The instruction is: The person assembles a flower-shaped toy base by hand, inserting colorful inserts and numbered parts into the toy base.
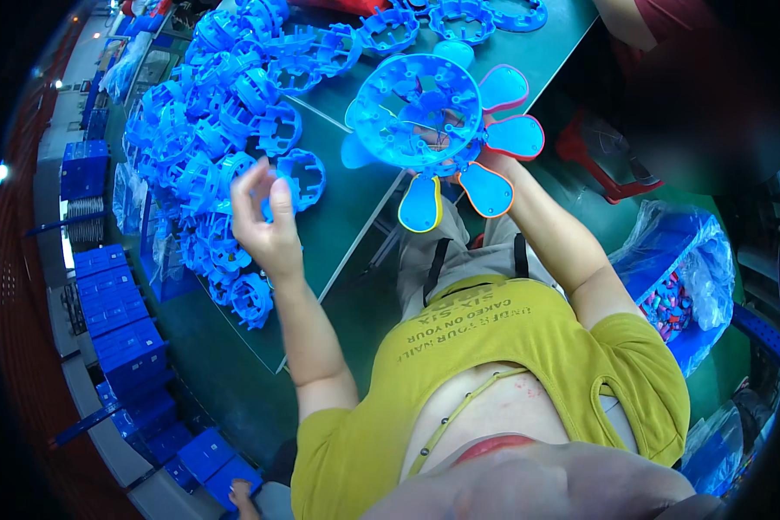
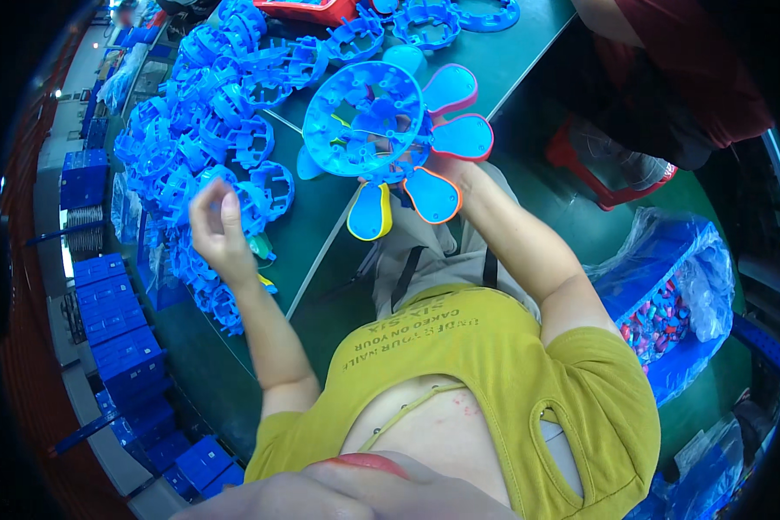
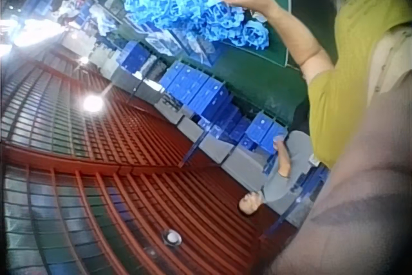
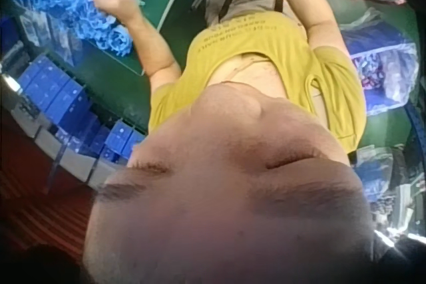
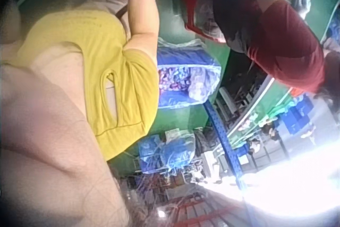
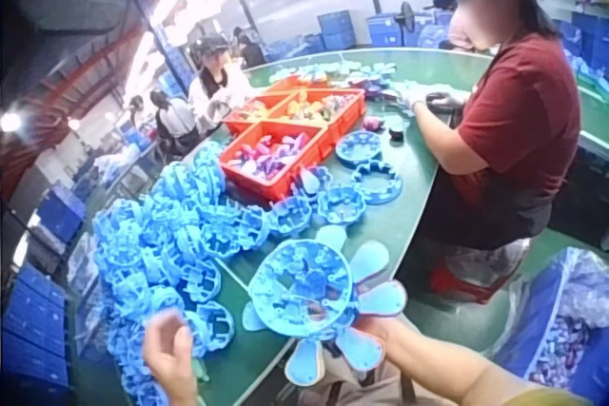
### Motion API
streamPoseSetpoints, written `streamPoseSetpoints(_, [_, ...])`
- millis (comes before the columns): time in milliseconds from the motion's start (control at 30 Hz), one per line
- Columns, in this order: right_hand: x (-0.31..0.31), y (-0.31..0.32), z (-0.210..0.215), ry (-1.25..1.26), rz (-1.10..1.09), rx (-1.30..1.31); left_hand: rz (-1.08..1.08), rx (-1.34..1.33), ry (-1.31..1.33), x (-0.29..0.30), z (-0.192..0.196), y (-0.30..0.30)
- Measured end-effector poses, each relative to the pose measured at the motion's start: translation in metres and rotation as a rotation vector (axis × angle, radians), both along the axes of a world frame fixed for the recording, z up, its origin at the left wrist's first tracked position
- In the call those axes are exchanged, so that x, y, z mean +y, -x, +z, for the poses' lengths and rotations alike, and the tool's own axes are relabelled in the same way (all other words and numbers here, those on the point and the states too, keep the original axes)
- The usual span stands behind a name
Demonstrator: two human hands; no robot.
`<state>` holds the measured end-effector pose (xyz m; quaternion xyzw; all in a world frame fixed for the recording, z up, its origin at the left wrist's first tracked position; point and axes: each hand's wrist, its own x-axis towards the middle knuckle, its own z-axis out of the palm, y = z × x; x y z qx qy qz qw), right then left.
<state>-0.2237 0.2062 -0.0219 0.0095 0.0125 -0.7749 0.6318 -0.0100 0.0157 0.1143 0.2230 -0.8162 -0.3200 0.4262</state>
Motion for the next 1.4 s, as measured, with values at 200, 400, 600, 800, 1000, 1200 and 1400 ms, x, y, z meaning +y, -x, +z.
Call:
streamPoseSetpoints(200, [-0.006,-0.006,0.031,-0.051,0.092,0.104,-0.612,-0.666,0.487,0.019,0.066,0.094])
streamPoseSetpoints(400, [0.001,-0.019,0.038,-0.213,0.054,0.188,-0.712,-0.971,0.423,0.028,0.039,0.090])
streamPoseSetpoints(600, [0.003,-0.030,0.048,-0.345,0.096,0.208,-0.704,-0.830,0.223,0.029,0.020,0.068])
streamPoseSetpoints(800, [0.001,-0.047,0.062,-0.395,0.083,0.093,-0.724,-0.680,0.071,0.034,0.023,0.043])
streamPoseSetpoints(1000, [0.002,-0.050,0.051,-0.307,0.072,0.141,-0.679,-0.632,0.064,0.049,0.022,0.038])
streamPoseSetpoints(1200, [0.012,-0.055,0.090,-0.379,0.035,0.208,-0.592,-0.591,0.063,0.054,0.014,0.034])
streamPoseSetpoints(1400, [0.012,-0.058,0.091,-0.307,0.008,0.164,-0.568,-0.572,0.023,0.056,0.005,0.035])
